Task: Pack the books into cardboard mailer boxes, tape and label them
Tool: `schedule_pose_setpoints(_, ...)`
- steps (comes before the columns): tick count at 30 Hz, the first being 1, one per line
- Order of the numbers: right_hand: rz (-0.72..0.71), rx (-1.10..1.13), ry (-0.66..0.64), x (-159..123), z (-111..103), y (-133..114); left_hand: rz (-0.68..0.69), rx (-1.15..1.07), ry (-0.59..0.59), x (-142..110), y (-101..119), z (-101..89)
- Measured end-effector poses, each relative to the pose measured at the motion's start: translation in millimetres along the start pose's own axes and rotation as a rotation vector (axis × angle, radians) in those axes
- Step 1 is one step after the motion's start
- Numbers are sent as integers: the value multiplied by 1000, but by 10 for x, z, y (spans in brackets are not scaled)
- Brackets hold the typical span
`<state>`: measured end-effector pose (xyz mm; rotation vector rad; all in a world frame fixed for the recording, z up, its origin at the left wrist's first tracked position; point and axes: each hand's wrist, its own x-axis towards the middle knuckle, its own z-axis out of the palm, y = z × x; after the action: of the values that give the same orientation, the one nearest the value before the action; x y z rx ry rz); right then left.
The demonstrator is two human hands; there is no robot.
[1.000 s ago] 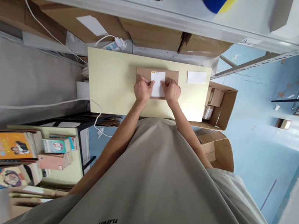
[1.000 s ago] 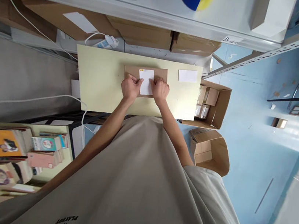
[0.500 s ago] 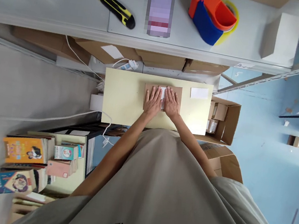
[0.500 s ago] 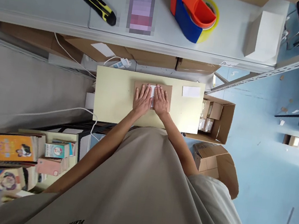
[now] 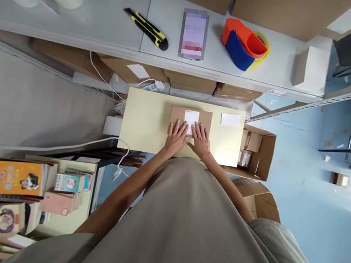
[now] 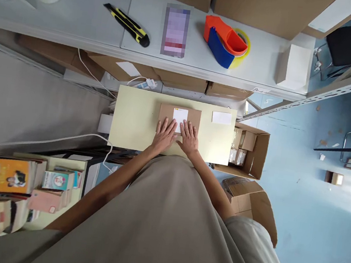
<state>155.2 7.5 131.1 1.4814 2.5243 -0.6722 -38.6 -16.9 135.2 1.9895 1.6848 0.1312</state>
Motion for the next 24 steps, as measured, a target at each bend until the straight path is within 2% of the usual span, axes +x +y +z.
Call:
schedule_pose_setpoints(4, 0, -53, 0, 42, 8, -11, 16, 31, -52, -248, -23, 64)
schedule_pose_setpoints(9, 114, -80, -3, 395, -114, -187, 43, 55, -69, -213, -39, 2)
schedule_pose_setpoints(11, 168, -40, 26, 539, -164, -263, 61, 53, -67, -199, -38, -49)
schedule_pose_setpoints(13, 177, -3, 70, 568, -184, -285, 64, 39, -59, -212, -27, -89)
schedule_pose_setpoints(15, 156, 9, 95, 445, -164, -224, 57, 17, -47, -258, -26, -111)
schedule_pose_setpoints(17, 140, 21, 96, 195, -104, -77, 35, -9, -27, -337, -72, -115)
schedule_pose_setpoints(19, 173, 97, 107, -106, -18, 118, -43, -40, 19, -438, -200, -105)
schedule_pose_setpoints(22, 395, 380, 219, -451, 133, 360, -268, -139, 105, -561, -508, -62)
schedule_pose_setpoints(24, 503, 607, 282, -521, 225, 396, -395, -259, 112, -571, -699, -19)
